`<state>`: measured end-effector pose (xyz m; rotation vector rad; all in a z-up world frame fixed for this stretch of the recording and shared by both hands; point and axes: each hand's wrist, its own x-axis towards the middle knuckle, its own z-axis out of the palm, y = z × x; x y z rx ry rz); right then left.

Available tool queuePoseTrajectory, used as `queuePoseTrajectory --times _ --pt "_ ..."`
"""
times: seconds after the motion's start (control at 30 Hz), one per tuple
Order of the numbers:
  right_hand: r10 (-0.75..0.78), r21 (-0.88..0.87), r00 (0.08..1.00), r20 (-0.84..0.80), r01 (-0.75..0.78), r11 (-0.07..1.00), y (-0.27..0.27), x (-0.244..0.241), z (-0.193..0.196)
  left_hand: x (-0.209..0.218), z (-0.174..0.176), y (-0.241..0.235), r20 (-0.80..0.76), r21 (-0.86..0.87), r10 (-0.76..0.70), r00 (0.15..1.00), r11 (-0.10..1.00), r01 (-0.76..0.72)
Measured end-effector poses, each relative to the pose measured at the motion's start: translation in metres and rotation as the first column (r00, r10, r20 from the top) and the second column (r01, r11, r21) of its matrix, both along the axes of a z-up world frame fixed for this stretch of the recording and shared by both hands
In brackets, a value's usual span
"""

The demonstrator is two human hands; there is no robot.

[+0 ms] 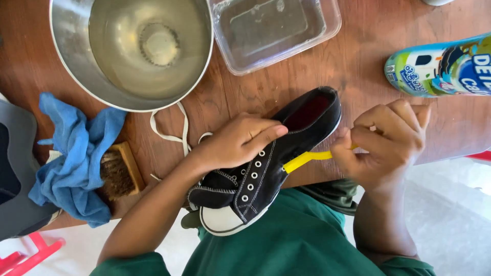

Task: The person cleans a black canvas shoe using a yellow brush and a blue cloth. They scrub the shoe's interior and exterior, wipe it down, and then pour a blue liquid into a plastic container. The person dips the brush into the container and continues scrubbing the shoe's exterior.

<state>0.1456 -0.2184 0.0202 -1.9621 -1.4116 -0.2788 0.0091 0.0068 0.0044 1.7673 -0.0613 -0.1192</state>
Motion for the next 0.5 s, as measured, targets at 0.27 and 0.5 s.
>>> queuePoseTrajectory --times 0.27,0.5 --pt "0.075 -0.160 0.990 0.116 -0.056 0.985 0.015 -0.028 0.012 -0.001 0.003 -0.001 -0.021 0.007 0.010 1.000 1.000 -0.009" --pt "0.273 -0.007 0.962 0.024 -0.273 0.962 0.038 -0.047 0.022 0.002 0.008 -0.001 0.091 -0.124 0.119 0.989 0.986 -0.107"
